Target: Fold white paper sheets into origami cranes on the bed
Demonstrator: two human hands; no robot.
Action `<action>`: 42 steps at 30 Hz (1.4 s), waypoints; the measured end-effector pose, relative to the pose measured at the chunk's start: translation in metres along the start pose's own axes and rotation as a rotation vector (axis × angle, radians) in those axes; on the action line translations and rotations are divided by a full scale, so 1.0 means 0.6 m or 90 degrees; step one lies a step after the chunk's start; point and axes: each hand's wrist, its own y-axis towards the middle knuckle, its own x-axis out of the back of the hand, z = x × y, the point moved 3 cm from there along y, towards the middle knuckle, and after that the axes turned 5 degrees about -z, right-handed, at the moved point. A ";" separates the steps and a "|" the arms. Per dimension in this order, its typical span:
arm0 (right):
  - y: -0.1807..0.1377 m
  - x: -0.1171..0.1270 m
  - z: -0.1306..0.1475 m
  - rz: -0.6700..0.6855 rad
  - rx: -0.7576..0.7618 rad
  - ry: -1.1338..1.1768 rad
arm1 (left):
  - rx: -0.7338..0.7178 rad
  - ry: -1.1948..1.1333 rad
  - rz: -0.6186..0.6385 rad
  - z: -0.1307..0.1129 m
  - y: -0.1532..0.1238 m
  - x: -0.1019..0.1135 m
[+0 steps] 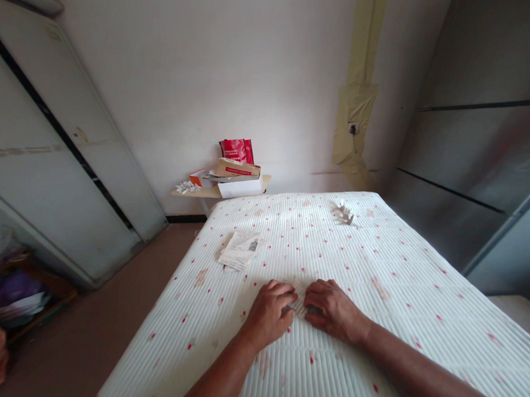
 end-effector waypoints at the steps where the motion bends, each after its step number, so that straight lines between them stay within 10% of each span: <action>1: 0.000 0.000 0.000 0.001 0.000 0.003 | 0.002 -0.001 -0.003 0.002 0.000 -0.001; 42: 0.001 -0.018 0.025 -0.048 0.056 -0.171 | 0.017 -0.030 -0.040 0.011 -0.001 -0.008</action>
